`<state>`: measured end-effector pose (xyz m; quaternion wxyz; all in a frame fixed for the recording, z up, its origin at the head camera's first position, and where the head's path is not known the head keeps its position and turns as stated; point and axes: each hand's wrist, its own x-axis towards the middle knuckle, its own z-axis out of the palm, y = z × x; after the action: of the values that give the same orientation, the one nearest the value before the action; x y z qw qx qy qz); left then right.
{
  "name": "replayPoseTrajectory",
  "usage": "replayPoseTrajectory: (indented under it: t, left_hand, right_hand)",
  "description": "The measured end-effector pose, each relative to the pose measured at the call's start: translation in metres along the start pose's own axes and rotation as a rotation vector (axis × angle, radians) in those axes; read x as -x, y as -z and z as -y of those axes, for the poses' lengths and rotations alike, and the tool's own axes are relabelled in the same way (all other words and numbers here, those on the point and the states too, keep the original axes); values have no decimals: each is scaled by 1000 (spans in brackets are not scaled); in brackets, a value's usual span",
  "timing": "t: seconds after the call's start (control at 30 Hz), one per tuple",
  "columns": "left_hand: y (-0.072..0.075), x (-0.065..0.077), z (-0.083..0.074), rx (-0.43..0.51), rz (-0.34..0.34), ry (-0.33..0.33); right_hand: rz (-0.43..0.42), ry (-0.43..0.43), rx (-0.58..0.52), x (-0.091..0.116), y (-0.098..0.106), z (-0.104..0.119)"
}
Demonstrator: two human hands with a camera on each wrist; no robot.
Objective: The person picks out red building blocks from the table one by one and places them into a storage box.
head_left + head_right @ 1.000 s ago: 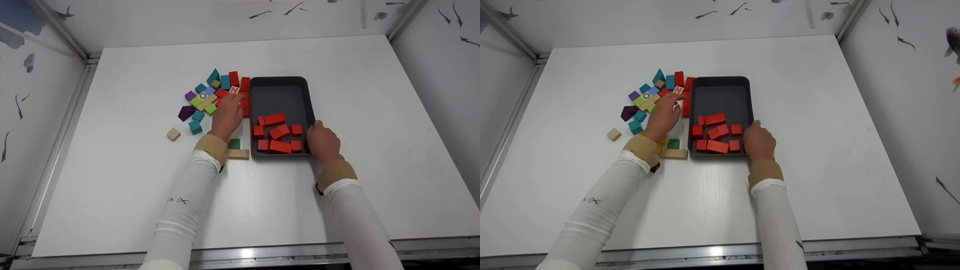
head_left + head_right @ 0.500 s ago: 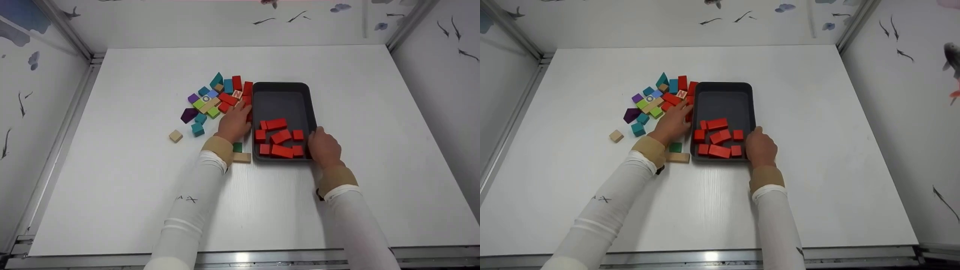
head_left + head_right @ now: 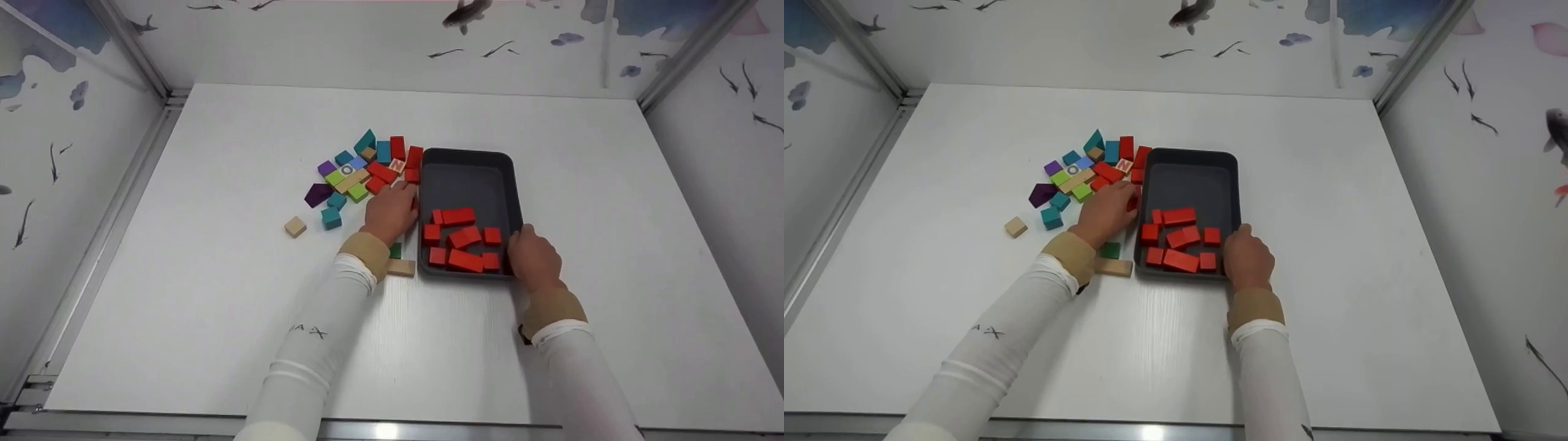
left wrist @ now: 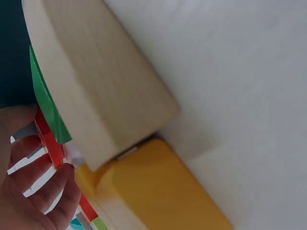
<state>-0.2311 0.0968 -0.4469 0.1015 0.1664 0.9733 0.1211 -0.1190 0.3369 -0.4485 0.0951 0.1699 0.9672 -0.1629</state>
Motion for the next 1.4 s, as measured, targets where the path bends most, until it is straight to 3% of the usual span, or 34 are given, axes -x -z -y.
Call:
replayPoseTrajectory:
  t: [0.1, 0.27, 0.5, 0.9, 1.17, 1.4]
  left_hand:
    - [2, -2, -6, 1, -16, -17]
    - [3, -5, -16, -7, 13, -45]
    - [12, -18, -24, -43, -38, -60]
    - [11, -6, -9, -5, 76, -26]
    - [12, -1, 3, 35, 29, -13]
    - [7, 5, 6, 58, 26, 34]
  right_hand:
    - [-8, -13, -5, 2, 3, -5]
    - [1, -27, -7, 5, 9, -14]
    - [-65, -42, -23, -2, 19, -18]
    - [-51, -45, -32, 0, 4, -10]
    - [-112, -10, -12, -4, 3, 1]
    - [-99, 13, -11, -3, 2, 1]
